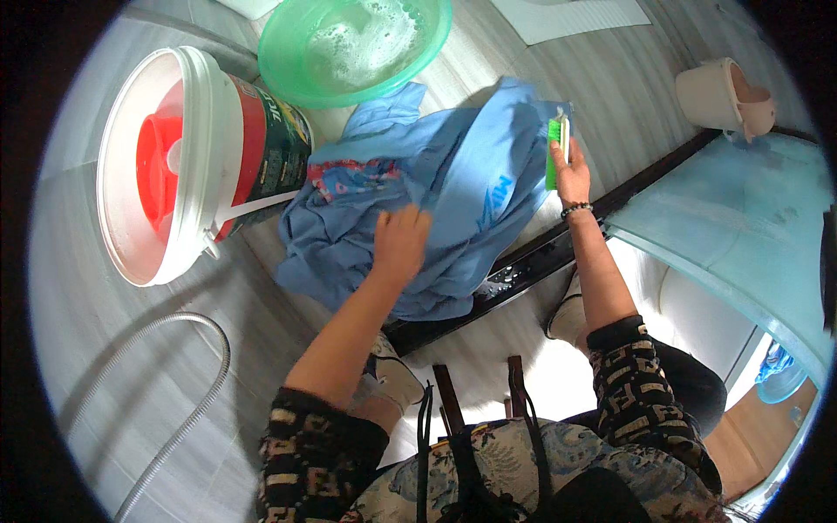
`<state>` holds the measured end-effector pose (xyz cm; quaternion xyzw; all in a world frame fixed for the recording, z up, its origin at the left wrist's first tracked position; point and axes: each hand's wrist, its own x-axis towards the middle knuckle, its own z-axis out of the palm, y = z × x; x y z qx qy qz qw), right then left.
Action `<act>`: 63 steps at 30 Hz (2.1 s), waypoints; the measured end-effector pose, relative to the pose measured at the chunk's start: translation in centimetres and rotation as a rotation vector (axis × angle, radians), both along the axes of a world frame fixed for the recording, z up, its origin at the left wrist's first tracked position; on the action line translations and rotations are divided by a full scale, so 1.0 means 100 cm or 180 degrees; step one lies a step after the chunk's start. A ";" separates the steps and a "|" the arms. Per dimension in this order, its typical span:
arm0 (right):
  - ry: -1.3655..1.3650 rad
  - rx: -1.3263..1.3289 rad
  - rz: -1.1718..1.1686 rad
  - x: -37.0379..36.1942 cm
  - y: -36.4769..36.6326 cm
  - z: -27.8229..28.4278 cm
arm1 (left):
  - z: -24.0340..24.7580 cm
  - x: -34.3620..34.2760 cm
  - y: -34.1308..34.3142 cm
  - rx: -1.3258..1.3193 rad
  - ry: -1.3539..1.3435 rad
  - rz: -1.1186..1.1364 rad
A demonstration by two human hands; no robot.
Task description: The person hand washes a blue garment on a low stool in a bathroom. They scrub the fabric with a brush, rinse it in a green basin, wring out excess water, and place the garment on the toilet lid.
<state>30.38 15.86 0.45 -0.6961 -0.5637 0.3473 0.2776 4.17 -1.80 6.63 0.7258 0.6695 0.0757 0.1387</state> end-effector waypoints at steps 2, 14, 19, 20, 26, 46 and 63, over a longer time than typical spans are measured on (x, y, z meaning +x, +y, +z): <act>-0.0574 0.0362 0.0297 -0.023 -0.005 0.035 | 0.021 -0.010 -0.034 -0.0286 -0.0319 -0.0266; -0.2519 0.0851 0.3079 -0.097 -0.034 -0.057 | -0.061 -0.015 -0.088 -0.1085 -0.0036 0.0161; -0.3260 -0.0109 0.1403 -0.094 0.106 -0.015 | -0.061 -0.015 -0.084 -0.1312 0.0139 0.0101; -0.3223 -0.0095 0.1463 -0.097 0.107 -0.008 | -0.064 -0.016 -0.082 -0.1362 0.0111 0.0075; -0.2365 0.1165 0.2957 -0.139 -0.033 -0.031 | -0.064 -0.012 -0.084 -0.1394 0.0124 0.0211; -0.1059 -0.1153 0.2816 -0.162 0.004 0.020 | -0.022 -0.012 -0.074 -0.1132 -0.0573 0.0134; 0.3156 -0.1654 0.1302 -0.115 0.047 0.116 | 0.008 -0.038 -0.056 -0.0532 -0.1317 0.1299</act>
